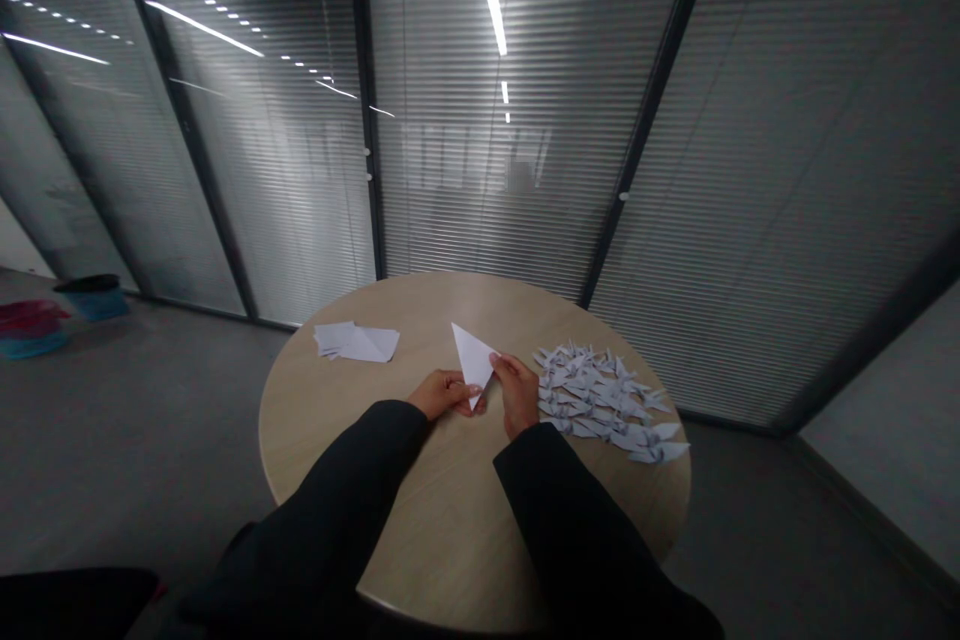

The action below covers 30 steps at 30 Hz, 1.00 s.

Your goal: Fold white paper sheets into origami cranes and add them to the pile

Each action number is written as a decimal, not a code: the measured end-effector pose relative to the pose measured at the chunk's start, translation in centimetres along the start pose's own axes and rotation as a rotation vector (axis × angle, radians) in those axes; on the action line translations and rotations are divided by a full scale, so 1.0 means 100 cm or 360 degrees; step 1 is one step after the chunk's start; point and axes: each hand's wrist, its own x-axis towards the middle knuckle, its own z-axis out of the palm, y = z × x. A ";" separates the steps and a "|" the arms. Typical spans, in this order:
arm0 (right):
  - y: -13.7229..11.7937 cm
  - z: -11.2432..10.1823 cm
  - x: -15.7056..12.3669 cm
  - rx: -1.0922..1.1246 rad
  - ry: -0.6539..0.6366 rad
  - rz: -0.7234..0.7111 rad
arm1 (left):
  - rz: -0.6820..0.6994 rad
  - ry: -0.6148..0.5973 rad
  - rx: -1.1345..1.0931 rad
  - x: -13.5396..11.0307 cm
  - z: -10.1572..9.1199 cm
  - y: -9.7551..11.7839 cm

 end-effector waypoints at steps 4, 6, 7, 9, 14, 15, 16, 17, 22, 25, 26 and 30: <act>0.003 0.000 0.000 -0.0012 -0.0049 0.0039 | 0.0076 0.0315 -0.0175 0.003 -0.004 0.005; 0.005 0.000 0.001 -0.0020 -0.0072 0.0053 | 0.0084 0.0411 -0.0262 0.005 -0.007 0.006; 0.006 0.000 0.001 -0.0026 -0.0086 0.0054 | 0.0086 0.0440 -0.0282 0.005 -0.009 0.006; 0.007 0.000 0.001 -0.0044 -0.0118 0.0055 | 0.0099 0.0484 -0.0265 0.006 -0.011 0.007; 0.007 0.000 0.000 -0.0044 -0.0188 0.0104 | 0.0200 0.0569 -0.0091 0.003 -0.011 0.008; 0.006 0.000 0.000 -0.0046 -0.0197 0.0113 | 0.0219 0.0579 -0.0078 0.003 -0.011 0.009; 0.006 0.000 0.000 -0.0054 -0.0202 0.0120 | 0.0233 0.0584 -0.0075 0.003 -0.010 0.009; 0.005 0.001 -0.001 -0.0065 -0.0205 0.0126 | 0.0239 0.0587 -0.0081 0.002 -0.010 0.010; 0.005 0.000 -0.002 -0.0159 -0.0259 0.0110 | 0.0261 0.0624 -0.0143 0.003 -0.011 0.009; 0.005 0.001 -0.004 -0.0173 -0.0317 0.0123 | 0.0320 0.0685 -0.0199 0.005 -0.012 0.006; 0.004 0.002 -0.005 -0.0151 -0.0352 0.0144 | 0.0338 0.0712 -0.0228 0.005 -0.012 0.005; 0.006 0.009 -0.011 -0.0015 -0.0517 0.0217 | 0.0391 0.0735 -0.0340 0.005 -0.009 0.005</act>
